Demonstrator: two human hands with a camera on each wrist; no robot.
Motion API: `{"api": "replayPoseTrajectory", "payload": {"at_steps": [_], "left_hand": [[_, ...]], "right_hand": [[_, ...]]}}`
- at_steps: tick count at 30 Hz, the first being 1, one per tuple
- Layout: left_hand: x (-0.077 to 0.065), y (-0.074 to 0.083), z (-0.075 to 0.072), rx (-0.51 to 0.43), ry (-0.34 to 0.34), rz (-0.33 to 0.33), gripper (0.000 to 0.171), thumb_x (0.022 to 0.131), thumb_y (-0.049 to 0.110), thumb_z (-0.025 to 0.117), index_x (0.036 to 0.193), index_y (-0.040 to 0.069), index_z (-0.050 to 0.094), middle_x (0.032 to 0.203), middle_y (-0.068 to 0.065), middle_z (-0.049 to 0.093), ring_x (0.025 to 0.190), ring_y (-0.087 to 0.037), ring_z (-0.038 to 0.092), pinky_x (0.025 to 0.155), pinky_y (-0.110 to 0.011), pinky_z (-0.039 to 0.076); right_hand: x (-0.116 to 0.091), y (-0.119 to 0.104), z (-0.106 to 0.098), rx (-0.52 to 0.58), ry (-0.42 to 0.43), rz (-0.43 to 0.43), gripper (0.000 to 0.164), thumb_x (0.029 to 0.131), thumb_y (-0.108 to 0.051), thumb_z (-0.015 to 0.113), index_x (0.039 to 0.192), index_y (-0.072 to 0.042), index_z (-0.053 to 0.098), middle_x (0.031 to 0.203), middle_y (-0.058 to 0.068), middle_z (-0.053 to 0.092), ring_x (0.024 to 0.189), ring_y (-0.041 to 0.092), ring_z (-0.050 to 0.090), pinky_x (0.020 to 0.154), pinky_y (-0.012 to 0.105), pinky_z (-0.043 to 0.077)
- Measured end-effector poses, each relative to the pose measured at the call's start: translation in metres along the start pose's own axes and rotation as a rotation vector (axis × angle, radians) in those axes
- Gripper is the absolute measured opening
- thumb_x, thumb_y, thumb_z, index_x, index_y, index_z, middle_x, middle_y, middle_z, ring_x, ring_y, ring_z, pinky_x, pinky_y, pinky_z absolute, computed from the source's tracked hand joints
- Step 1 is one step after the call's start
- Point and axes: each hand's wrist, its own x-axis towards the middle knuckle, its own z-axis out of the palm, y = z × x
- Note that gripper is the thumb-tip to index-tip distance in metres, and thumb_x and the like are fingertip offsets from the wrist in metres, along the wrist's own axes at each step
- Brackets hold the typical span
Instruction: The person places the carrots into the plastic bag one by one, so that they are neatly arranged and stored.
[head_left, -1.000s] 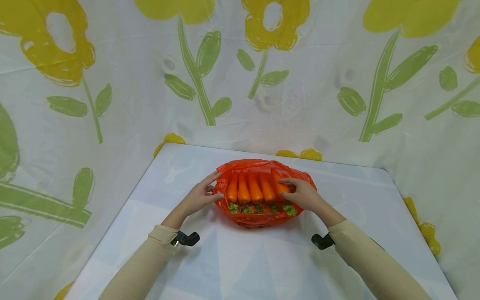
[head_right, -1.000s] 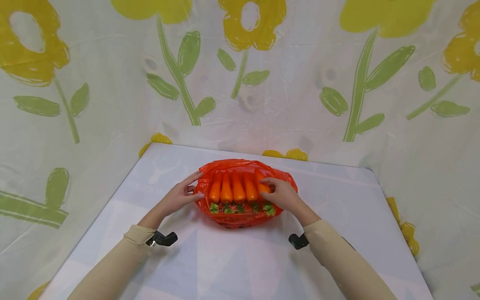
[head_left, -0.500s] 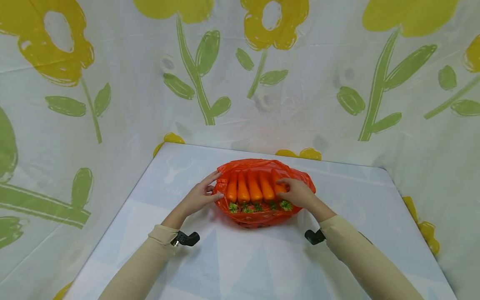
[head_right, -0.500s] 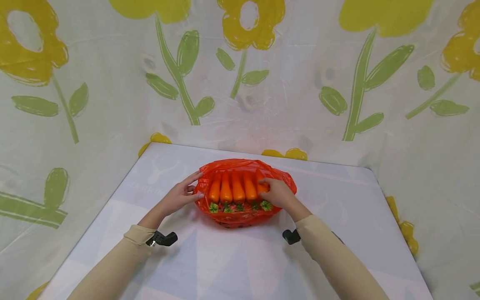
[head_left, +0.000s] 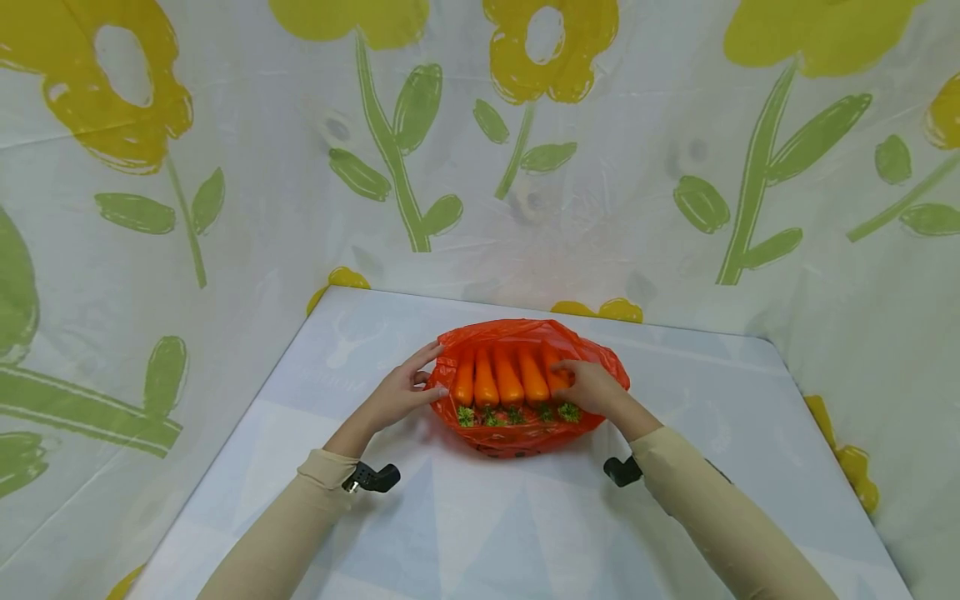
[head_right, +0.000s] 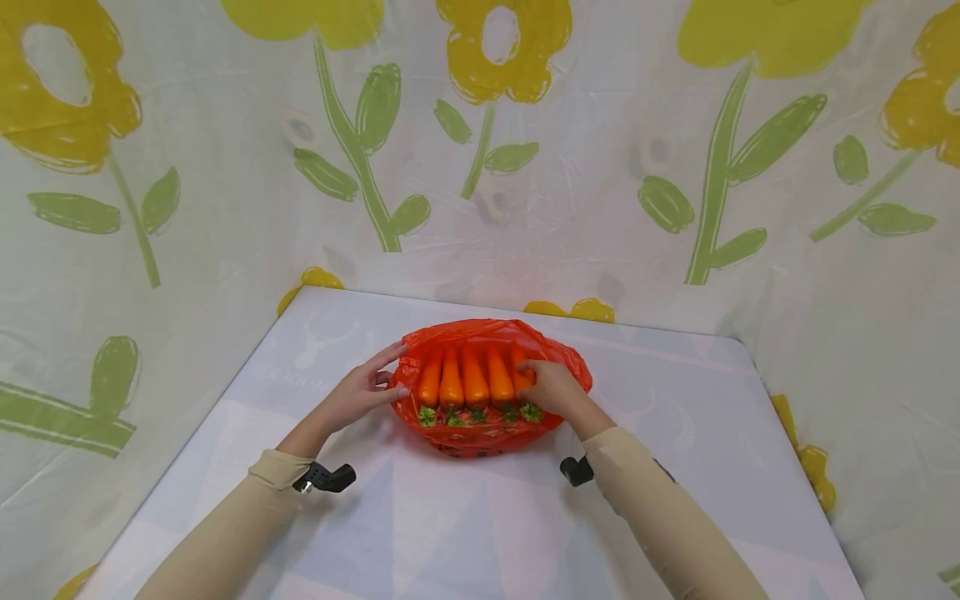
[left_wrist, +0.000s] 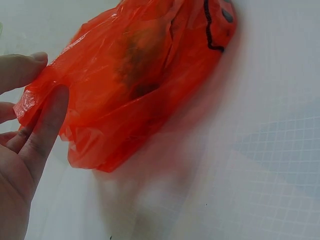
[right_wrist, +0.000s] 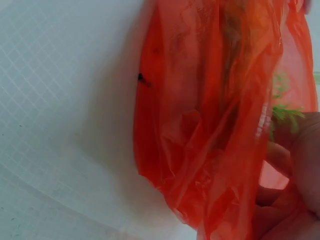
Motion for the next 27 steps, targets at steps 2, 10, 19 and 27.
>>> {"api": "replayPoseTrajectory", "payload": {"at_steps": [2, 10, 19, 27], "left_hand": [[0.0001, 0.0003, 0.0001, 0.0, 0.0, -0.002, 0.079, 0.094, 0.017, 0.075, 0.16, 0.009, 0.032, 0.17, -0.009, 0.016, 0.112, -0.03, 0.064, 0.099, -0.042, 0.054], [-0.0003, 0.0017, 0.0, -0.003, 0.001, -0.002, 0.079, 0.094, 0.017, 0.075, 0.16, 0.009, 0.032, 0.17, -0.008, 0.016, 0.108, -0.027, 0.065, 0.093, -0.03, 0.055], [-0.0003, -0.0003, -0.0002, 0.002, 0.004, -0.003, 0.079, 0.094, 0.018, 0.076, 0.16, 0.01, 0.033, 0.17, -0.008, 0.016, 0.11, -0.028, 0.065, 0.096, -0.035, 0.055], [-0.001, -0.001, -0.0007, -0.001, 0.005, -0.003, 0.079, 0.094, 0.018, 0.075, 0.16, 0.009, 0.032, 0.17, -0.01, 0.016, 0.109, -0.027, 0.065, 0.096, -0.036, 0.055]], "right_hand": [[-0.0006, -0.0003, 0.0009, -0.002, -0.019, 0.004, 0.05, 0.093, -0.022, 0.075, 0.139, -0.007, 0.061, 0.13, 0.017, 0.066, 0.108, 0.031, 0.06, 0.102, 0.054, 0.05], [-0.0017, 0.0022, 0.0022, -0.055, -0.03, -0.036, 0.048, 0.093, -0.019, 0.074, 0.138, -0.006, 0.063, 0.122, 0.015, 0.069, 0.101, 0.029, 0.062, 0.098, 0.053, 0.053], [-0.0031, 0.006, 0.0017, -0.061, -0.026, -0.042, 0.049, 0.094, -0.02, 0.074, 0.139, -0.007, 0.062, 0.119, 0.014, 0.07, 0.097, 0.028, 0.061, 0.095, 0.052, 0.053], [-0.0075, 0.0046, -0.0019, -0.066, -0.01, -0.06, 0.049, 0.095, -0.02, 0.072, 0.14, -0.006, 0.061, 0.129, 0.018, 0.066, 0.109, 0.032, 0.061, 0.101, 0.057, 0.049]]}}
